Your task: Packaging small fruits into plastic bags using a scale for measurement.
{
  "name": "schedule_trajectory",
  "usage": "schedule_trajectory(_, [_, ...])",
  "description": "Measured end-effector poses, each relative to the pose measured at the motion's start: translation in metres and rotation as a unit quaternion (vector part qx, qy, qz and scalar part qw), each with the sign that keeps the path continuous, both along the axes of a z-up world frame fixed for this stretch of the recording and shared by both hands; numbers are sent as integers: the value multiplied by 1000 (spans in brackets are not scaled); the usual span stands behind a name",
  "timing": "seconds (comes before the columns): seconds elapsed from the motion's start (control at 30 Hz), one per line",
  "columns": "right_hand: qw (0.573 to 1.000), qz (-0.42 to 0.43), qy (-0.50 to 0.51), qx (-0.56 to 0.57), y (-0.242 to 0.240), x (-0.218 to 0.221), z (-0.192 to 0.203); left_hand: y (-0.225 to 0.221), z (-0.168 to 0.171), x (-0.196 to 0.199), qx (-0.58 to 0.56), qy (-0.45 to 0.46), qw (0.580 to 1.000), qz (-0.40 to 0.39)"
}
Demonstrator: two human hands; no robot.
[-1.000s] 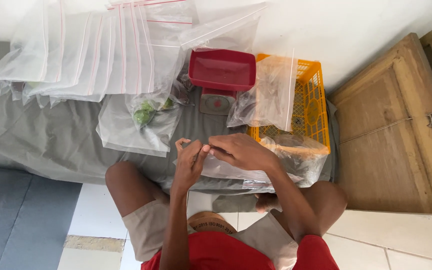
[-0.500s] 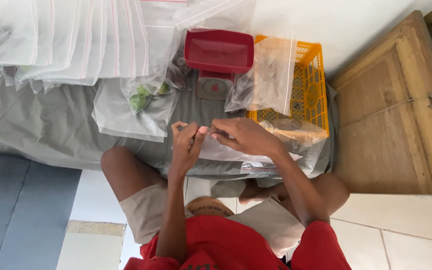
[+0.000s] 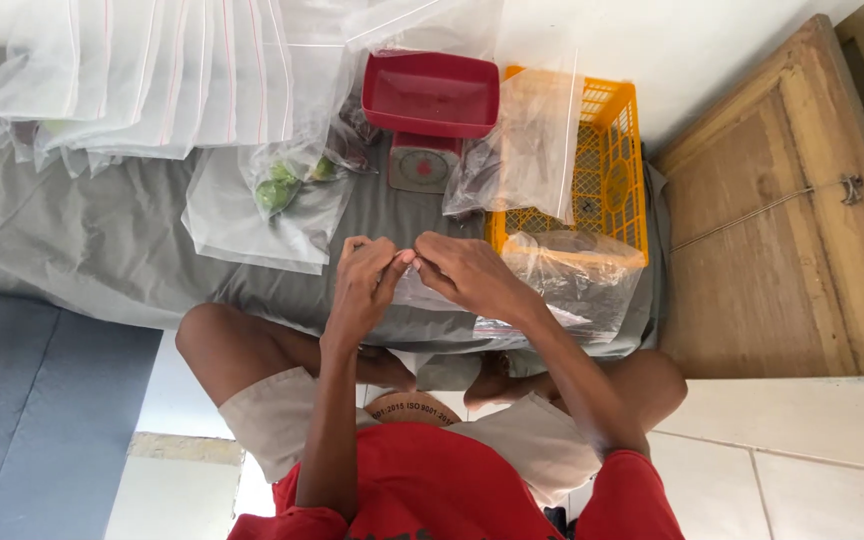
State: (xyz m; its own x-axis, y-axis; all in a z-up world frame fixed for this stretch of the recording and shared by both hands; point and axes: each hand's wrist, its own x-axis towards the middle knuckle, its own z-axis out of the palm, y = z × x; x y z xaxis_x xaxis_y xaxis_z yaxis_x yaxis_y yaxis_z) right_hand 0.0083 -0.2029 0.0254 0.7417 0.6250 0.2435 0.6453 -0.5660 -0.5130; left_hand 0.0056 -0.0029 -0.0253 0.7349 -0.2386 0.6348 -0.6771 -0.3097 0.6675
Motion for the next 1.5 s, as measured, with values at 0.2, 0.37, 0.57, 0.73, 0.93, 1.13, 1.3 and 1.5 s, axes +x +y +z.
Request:
schedule_trajectory(0.2, [1000,5,-2,-23,5,-7,20,4,-19,5,-60,9,998,6])
schedule_trajectory(0.37, [998,7,53,-27,6,-15,38,3,-18,1,-58,39,998,-11])
schedule_trajectory(0.57, [997,0,18,-81,7,-19,38,5,-19,2,3,84,993,-82])
schedule_trajectory(0.73, [997,5,30,-68,6,-17,24,8,0,-7,-5,71,995,-76])
schedule_trajectory(0.93, [997,38,71,-10,7,-10,21,7,-10,-4,-17,42,997,-58])
schedule_trajectory(1.13, [996,34,53,-59,4,-6,17,3,-9,-3,-31,71,996,-54])
schedule_trajectory(1.3, [996,27,78,-28,4,-3,20,2,-7,-3,-17,79,996,-27])
schedule_trajectory(1.5, [995,18,93,-33,5,-3,20,3,1,-3,-9,47,999,-13])
